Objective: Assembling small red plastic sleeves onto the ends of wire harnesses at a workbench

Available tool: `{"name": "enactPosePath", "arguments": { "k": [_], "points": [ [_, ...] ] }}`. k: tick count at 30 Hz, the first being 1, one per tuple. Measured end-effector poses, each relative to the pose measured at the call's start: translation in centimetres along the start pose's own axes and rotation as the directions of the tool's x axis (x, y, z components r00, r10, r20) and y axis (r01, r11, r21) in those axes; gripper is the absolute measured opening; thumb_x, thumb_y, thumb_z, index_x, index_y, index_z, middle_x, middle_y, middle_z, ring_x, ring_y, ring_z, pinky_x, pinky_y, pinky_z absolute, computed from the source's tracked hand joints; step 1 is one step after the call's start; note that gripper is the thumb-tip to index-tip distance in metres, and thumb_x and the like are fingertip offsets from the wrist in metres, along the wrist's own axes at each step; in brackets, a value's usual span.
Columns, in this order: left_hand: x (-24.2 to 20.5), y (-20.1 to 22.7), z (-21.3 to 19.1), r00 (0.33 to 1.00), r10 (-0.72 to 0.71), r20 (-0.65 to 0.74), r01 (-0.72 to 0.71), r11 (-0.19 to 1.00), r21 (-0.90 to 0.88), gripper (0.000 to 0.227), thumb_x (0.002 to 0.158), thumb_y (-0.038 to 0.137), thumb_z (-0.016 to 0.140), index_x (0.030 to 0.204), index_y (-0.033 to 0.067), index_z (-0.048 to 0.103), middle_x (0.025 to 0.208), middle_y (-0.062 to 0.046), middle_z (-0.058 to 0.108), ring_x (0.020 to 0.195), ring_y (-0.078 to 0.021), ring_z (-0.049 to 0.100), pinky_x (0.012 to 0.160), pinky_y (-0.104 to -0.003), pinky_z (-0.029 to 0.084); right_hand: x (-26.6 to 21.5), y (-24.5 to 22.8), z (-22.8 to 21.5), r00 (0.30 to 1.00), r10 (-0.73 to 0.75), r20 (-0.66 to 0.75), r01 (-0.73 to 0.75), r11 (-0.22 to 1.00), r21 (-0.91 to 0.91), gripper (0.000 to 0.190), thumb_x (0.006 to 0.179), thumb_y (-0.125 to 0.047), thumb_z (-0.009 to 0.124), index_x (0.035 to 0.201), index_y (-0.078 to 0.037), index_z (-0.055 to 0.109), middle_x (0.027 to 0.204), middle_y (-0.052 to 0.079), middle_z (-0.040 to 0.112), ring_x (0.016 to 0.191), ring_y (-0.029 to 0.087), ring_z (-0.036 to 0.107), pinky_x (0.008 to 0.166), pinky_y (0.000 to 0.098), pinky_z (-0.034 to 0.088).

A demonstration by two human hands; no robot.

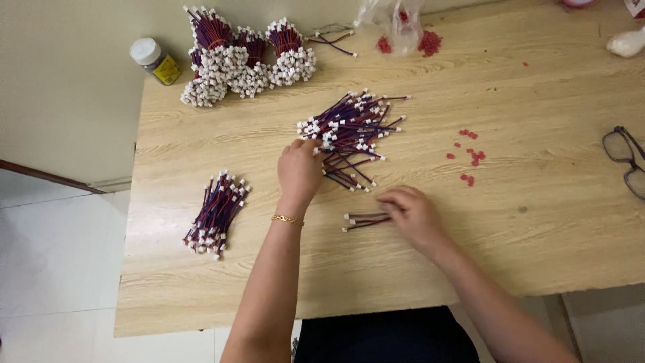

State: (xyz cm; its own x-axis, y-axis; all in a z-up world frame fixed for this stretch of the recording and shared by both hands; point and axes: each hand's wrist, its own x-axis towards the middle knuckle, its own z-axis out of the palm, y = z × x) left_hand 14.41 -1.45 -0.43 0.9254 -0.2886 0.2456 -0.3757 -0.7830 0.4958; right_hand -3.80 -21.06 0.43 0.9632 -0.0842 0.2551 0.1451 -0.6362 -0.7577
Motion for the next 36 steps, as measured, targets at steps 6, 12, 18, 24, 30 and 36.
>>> {"name": "enactPosePath", "arguments": {
  "k": [6, 12, 18, 24, 30, 36],
  "points": [
    [0.4, -1.9, 1.5, 0.980, -0.154, 0.125, 0.127, 0.972, 0.199, 0.021, 0.081, 0.034, 0.073, 0.093, 0.0159, 0.075, 0.088, -0.009, 0.064, 0.083, -0.0327, 0.066, 0.070, -0.043, 0.056, -1.6, 4.0, -5.4, 0.974, 0.193, -0.116, -0.192, 0.981, 0.023, 0.013, 0.087, -0.004, 0.067, 0.097, -0.010, 0.073, 0.092, 0.009, 0.070, 0.093, 0.028, 0.067, 0.084, 0.0384, 0.052],
    [0.1, -1.2, 0.7, 0.984, -0.136, 0.115, 0.105, 0.965, 0.241, 0.016, 0.081, 0.028, 0.073, 0.092, 0.0164, 0.074, 0.090, -0.008, 0.064, 0.086, -0.0321, 0.065, 0.073, -0.042, 0.056, -1.8, 8.9, -8.8, 0.910, 0.257, -0.324, -0.329, 0.924, -0.193, 0.017, 0.086, -0.006, 0.071, 0.101, -0.011, 0.072, 0.090, 0.012, 0.067, 0.091, 0.031, 0.066, 0.080, 0.0391, 0.053],
    [-1.4, -0.4, -1.5, 0.980, 0.103, -0.169, -0.057, 0.964, 0.260, 0.011, 0.088, 0.028, 0.068, 0.091, 0.0205, 0.061, 0.079, -0.006, 0.063, 0.074, -0.0314, 0.067, 0.067, -0.042, 0.053, 1.4, 6.8, -9.3, 0.949, 0.182, -0.259, -0.279, 0.866, -0.414, 0.022, 0.079, -0.012, 0.077, 0.100, -0.012, 0.072, 0.084, 0.011, 0.064, 0.085, 0.033, 0.067, 0.075, 0.0435, 0.054],
    [-5.8, 4.5, -8.2, 0.983, -0.094, -0.156, 0.050, 0.962, -0.269, 0.004, 0.094, 0.022, 0.065, 0.096, 0.0189, 0.064, 0.082, -0.009, 0.066, 0.082, -0.0302, 0.067, 0.073, -0.041, 0.052, 3.4, 9.3, -9.2, 0.959, 0.177, -0.222, -0.274, 0.779, -0.564, 0.018, 0.080, -0.024, 0.077, 0.097, -0.019, 0.074, 0.082, 0.008, 0.062, 0.081, 0.032, 0.068, 0.074, 0.0422, 0.053],
    [-10.5, 5.5, -8.4, 0.954, -0.290, 0.070, 0.240, 0.609, -0.755, 0.006, 0.093, 0.008, 0.065, 0.098, 0.0051, 0.067, 0.079, -0.007, 0.065, 0.076, -0.0137, 0.056, 0.073, -0.028, 0.049, 3.5, 9.3, -9.3, 0.971, 0.111, -0.212, -0.215, 0.790, -0.574, 0.011, 0.084, -0.024, 0.074, 0.091, -0.015, 0.073, 0.080, 0.012, 0.064, 0.080, 0.036, 0.067, 0.074, 0.0454, 0.053],
    [-12.2, 4.7, -6.9, 0.951, -0.286, 0.115, 0.250, 0.498, -0.830, 0.010, 0.092, 0.009, 0.066, 0.100, 0.0032, 0.068, 0.078, -0.004, 0.063, 0.076, -0.0114, 0.055, 0.072, -0.026, 0.048, 3.0, 9.3, -10.6, 0.893, 0.328, -0.307, -0.406, 0.883, -0.237, 0.011, 0.092, -0.026, 0.071, 0.096, -0.016, 0.070, 0.084, 0.010, 0.068, 0.084, 0.029, 0.068, 0.067, 0.0398, 0.052]
  ]
}}
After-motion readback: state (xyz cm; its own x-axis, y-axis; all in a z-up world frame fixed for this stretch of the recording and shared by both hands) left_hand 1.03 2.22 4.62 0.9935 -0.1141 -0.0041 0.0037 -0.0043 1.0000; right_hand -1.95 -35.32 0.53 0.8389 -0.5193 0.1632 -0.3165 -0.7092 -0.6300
